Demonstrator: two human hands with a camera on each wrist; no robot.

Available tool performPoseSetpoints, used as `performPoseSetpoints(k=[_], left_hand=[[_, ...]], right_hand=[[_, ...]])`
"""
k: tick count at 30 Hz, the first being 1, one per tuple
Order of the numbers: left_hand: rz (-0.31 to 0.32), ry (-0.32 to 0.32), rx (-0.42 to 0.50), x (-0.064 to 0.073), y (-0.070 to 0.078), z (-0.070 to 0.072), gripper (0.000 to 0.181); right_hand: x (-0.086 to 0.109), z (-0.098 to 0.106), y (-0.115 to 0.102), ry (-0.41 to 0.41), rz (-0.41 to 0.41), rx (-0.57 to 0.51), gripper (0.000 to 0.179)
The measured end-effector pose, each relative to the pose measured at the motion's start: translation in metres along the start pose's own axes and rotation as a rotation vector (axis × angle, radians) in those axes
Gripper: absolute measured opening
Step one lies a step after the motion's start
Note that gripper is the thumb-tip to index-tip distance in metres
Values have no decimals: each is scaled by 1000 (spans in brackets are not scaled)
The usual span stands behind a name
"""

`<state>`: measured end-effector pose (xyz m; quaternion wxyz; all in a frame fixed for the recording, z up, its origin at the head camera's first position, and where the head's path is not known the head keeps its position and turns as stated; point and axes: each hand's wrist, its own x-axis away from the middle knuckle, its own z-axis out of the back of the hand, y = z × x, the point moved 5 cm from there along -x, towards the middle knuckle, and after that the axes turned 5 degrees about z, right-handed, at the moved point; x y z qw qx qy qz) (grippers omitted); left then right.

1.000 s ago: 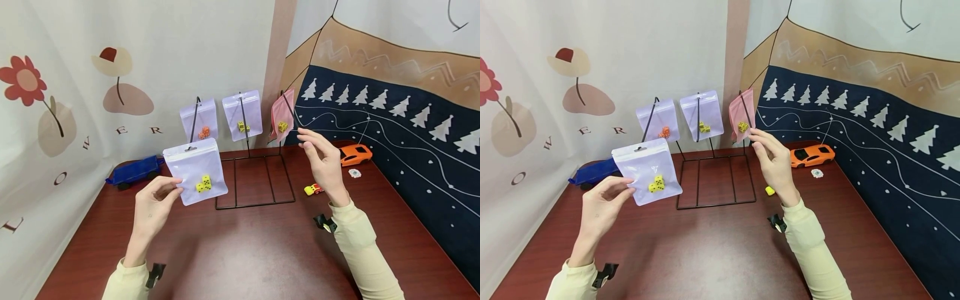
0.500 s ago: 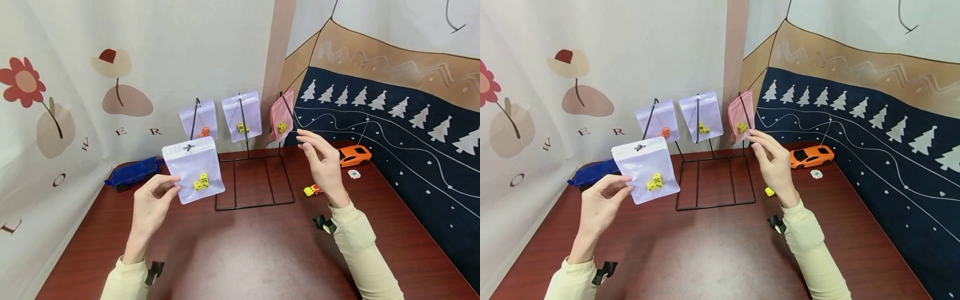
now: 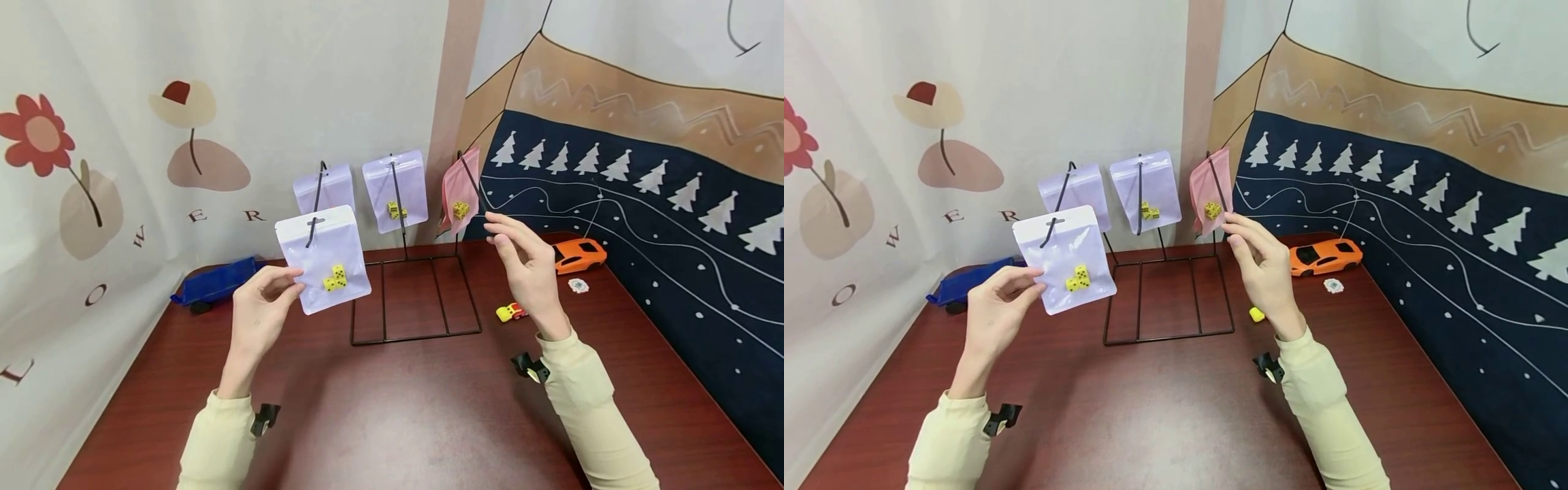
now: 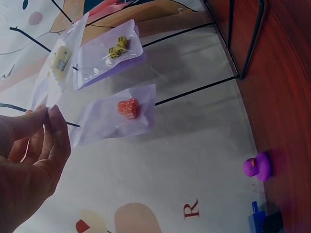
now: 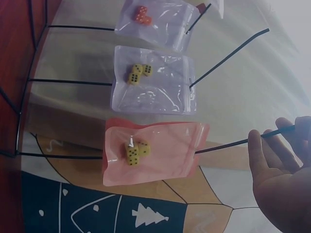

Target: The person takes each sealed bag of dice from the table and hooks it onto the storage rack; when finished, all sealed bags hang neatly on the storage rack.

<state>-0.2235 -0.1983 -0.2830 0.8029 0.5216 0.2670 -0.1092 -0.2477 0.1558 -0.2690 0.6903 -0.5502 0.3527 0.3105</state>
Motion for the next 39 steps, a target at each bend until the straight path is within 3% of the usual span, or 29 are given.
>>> performPoseSetpoints(k=[9,23,31,39], left_hand=[[-13,26,-15,-21,-7,-9,18],[35,58,-43,-51,-19,-17,18],[96,59,-25,-74,-60,-25,21],[135,85,-118,-85,-69,-26,20]], right_hand=[[5,6,25,8,11,-19,23],[-1,2,-3,-10,5,-11,20],[5,5,21,-1,15,-38,22],[7,5,27,-4,38,-42,22]])
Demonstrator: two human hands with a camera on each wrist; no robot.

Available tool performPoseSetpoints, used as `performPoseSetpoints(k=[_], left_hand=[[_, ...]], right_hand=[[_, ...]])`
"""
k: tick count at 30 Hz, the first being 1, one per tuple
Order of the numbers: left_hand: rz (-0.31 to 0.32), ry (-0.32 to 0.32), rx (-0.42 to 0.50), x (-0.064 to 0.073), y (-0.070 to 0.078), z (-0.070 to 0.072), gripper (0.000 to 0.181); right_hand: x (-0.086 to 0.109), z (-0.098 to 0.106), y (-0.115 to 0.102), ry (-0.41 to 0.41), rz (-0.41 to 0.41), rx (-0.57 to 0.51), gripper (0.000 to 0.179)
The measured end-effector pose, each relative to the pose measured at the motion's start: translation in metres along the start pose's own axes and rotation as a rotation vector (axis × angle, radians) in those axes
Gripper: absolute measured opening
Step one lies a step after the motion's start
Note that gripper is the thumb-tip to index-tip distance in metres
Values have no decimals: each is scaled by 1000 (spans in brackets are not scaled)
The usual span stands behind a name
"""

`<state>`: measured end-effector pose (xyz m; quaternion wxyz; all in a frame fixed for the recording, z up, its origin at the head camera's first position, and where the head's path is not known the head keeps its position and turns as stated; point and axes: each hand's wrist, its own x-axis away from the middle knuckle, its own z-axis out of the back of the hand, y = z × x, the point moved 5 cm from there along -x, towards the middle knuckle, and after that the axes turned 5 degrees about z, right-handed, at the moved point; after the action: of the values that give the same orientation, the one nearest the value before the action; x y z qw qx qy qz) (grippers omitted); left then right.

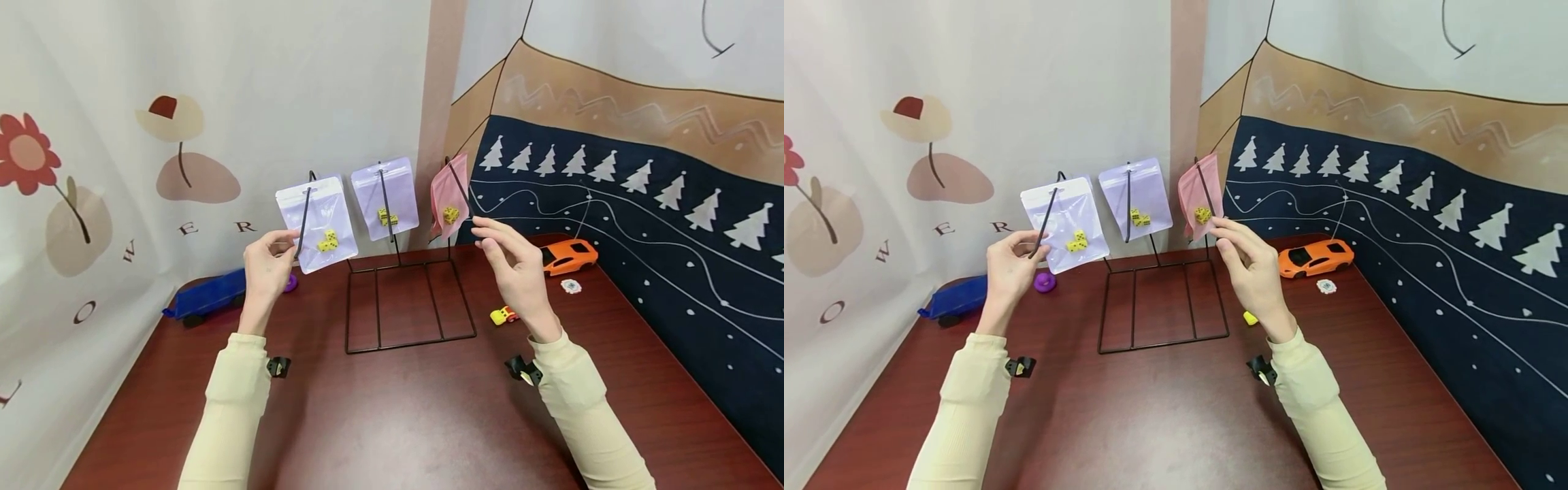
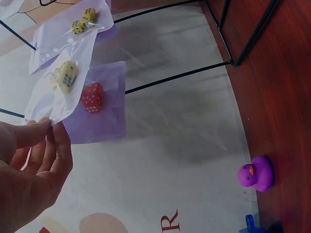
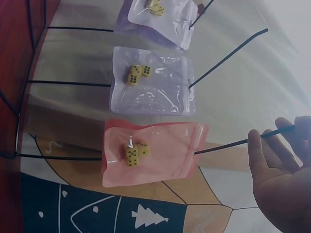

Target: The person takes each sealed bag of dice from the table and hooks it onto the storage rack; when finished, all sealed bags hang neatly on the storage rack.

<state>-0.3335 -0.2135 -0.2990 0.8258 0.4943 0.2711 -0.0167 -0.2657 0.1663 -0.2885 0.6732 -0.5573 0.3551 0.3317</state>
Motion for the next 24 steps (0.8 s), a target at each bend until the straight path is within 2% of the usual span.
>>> performPoseSetpoints(k=[2,9,15,20,24], left_hand=[[7,3,-19,-1,-1,0,19],[24,-12,-37,-4,-5,2,20],[61,-12,-20,-4,-8,6,21],[21,42,10,0,-9,10,21],[-25,103,25,15,-5,13,23]], right_hand=[[0,-1,-1,0,-5,2,21],[-9,-8,-29,-4,-21,34,20],[-12,-10,-30,4,-14,55,21],[-14,-9,-31,3,6,71,23],[-15,-8,-32,-1,1,72,28]])
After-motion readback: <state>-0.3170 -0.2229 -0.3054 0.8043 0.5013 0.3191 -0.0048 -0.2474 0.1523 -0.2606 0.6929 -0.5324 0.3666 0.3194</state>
